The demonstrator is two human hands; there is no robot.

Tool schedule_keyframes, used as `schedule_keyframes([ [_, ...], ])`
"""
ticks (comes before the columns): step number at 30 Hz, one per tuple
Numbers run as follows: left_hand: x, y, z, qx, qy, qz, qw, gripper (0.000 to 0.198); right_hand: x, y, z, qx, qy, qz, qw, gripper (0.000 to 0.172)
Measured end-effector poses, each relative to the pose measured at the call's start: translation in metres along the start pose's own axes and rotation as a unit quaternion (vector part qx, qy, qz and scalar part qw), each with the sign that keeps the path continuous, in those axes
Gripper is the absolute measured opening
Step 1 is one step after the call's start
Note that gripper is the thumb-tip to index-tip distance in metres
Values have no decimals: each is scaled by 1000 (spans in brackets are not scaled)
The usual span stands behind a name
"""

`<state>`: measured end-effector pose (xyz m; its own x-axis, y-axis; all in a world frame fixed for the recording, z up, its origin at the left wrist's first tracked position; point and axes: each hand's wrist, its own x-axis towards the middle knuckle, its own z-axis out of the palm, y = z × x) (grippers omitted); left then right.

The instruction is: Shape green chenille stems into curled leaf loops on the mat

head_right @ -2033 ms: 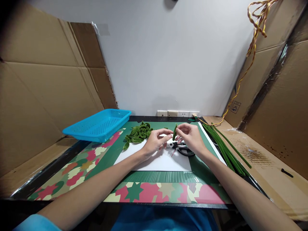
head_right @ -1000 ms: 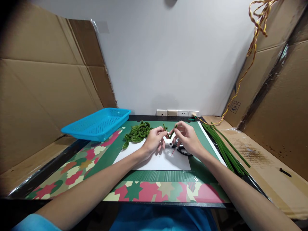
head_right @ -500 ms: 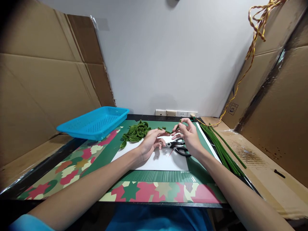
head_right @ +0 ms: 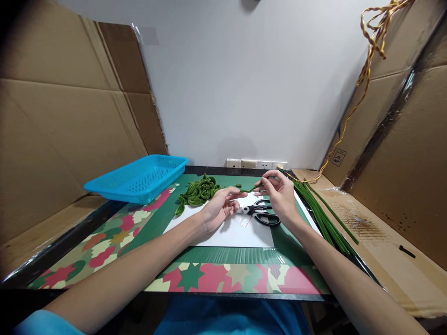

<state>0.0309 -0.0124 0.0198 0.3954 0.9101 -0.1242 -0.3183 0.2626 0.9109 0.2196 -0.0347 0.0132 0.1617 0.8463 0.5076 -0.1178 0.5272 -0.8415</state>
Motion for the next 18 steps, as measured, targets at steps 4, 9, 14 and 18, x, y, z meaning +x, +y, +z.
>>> schedule_keyframes([
  [4,0,1,0,-14,17,24,999,12,2,1,-3,-15,9,-11,1000,29],
  [9,-2,3,0,80,28,80,993,18,2,-3,-6,-81,-38,-31,996,25],
  [14,2,1,0,169,7,141,975,17,2,-1,-8,-120,-73,-25,990,25],
  [18,2,-1,-2,226,21,164,960,14,0,2,-10,-223,-88,-97,966,12],
])
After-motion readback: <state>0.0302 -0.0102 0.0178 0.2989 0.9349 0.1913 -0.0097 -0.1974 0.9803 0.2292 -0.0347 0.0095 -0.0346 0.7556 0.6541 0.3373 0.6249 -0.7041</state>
